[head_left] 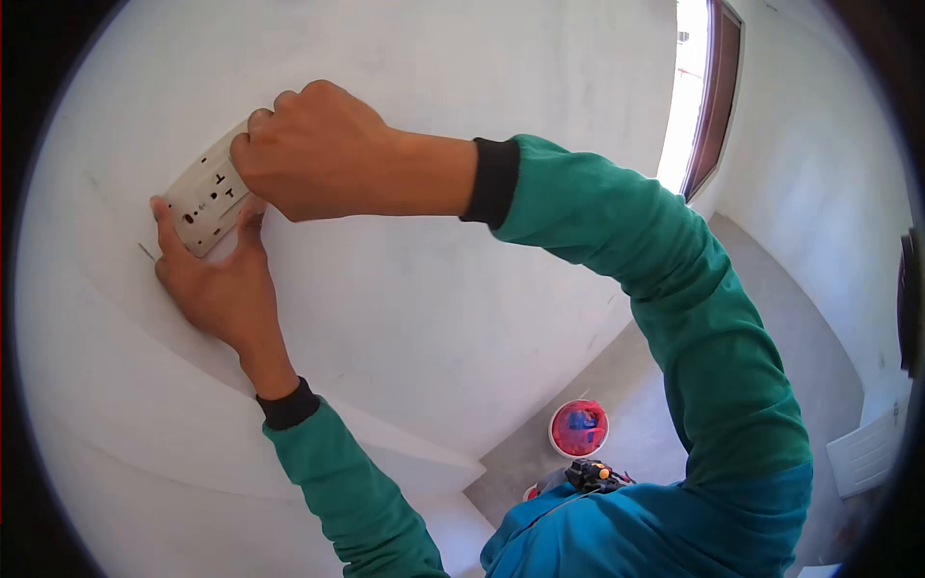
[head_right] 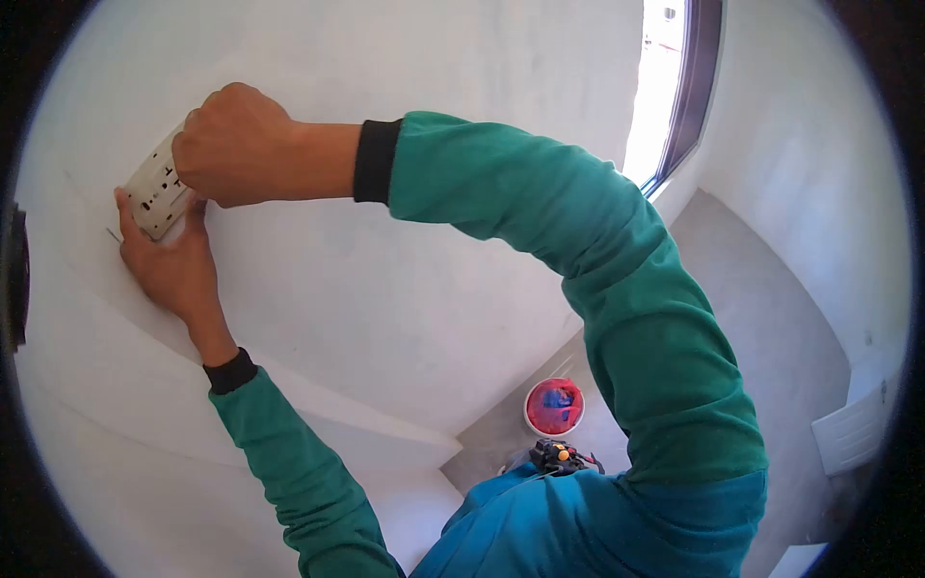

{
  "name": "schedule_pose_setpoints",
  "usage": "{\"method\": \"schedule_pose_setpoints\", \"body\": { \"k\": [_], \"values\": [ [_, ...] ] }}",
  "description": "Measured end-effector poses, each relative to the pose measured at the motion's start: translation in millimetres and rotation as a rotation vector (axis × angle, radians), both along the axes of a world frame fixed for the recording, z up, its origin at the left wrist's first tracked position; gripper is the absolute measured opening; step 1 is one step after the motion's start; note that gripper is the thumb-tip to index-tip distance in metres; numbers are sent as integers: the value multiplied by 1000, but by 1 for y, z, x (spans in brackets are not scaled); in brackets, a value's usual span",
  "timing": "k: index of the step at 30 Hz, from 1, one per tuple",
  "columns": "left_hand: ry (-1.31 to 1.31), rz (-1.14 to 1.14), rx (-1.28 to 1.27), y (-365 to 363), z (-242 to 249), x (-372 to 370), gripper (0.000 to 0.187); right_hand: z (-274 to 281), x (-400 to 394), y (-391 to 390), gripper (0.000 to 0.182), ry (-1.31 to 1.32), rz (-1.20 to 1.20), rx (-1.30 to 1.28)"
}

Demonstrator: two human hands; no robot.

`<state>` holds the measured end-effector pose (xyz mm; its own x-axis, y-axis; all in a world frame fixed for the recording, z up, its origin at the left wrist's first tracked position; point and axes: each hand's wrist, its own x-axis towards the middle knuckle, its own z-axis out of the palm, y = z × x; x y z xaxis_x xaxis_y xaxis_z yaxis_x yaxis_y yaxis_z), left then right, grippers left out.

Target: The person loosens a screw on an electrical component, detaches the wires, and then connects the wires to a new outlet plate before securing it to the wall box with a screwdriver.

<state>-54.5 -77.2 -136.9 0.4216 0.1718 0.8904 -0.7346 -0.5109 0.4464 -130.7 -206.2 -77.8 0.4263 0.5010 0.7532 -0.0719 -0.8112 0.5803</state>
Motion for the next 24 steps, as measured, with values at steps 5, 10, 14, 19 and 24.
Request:
{"method": "schedule_pose_setpoints", "body": {
  "k": [5,10,14,19,24],
  "values": [
    [-26,11,-4,-2,-3,-1,86,-2,-2,1,22,79,-148,33],
    [-70,1,-14,-1,-4,2,88,-6,-3,5,25,-4,-130,-6],
    [-85,15,-14,-1,-3,0,88,-3,-4,6,18,80,-176,91],
    [-105,41,3,-1,-4,2,89,3,-6,10,18,78,-203,31],
    [-68,22,-4,0,-3,-2,88,2,-11,11,17,57,-194,7]
  ]
}}
